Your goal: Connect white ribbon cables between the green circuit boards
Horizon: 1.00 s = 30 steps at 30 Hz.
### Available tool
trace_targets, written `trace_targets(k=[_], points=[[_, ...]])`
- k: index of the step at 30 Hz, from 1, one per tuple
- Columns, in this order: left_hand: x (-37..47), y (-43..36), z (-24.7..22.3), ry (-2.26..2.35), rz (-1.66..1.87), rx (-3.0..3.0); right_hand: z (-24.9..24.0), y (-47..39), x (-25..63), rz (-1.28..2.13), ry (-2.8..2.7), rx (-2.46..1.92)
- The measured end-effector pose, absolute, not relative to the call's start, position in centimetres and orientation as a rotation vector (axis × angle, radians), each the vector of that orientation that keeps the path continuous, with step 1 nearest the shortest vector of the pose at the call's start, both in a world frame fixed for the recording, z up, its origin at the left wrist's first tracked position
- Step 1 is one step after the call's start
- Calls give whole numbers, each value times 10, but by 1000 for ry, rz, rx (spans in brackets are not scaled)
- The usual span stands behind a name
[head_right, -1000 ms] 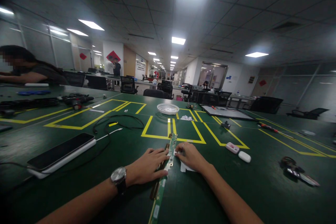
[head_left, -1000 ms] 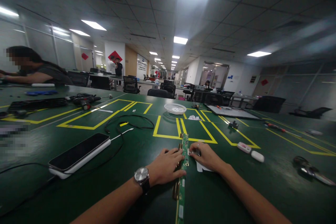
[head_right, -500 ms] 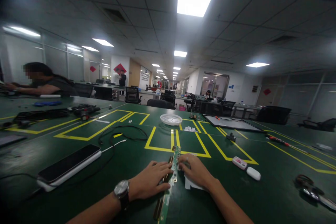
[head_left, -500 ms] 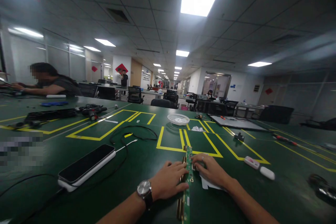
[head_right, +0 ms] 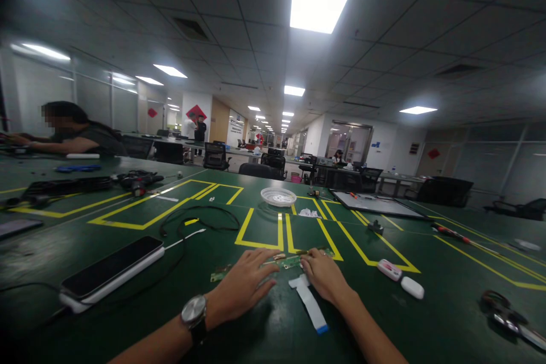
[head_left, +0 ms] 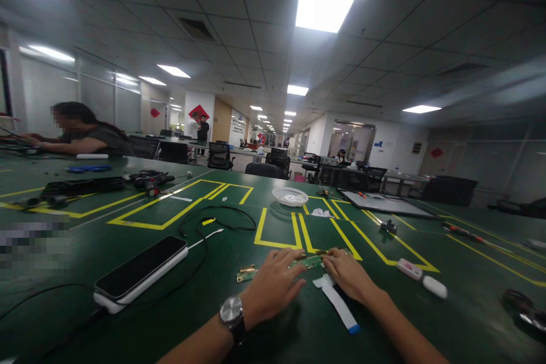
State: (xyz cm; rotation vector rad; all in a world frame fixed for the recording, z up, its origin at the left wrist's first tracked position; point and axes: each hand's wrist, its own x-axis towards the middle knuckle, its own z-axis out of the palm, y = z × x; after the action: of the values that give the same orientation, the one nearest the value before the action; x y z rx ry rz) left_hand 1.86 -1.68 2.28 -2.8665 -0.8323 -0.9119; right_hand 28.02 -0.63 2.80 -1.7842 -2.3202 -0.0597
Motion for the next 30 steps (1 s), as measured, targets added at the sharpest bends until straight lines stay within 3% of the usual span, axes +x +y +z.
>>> trace_targets(k=[11,30], points=[[23,-21,21,-877,-879,-2826,9,-9,244,-230,-1954,-2265],[22,-16,14,-937,-849,-2842,12,-22,262,100,-2037,-2151]])
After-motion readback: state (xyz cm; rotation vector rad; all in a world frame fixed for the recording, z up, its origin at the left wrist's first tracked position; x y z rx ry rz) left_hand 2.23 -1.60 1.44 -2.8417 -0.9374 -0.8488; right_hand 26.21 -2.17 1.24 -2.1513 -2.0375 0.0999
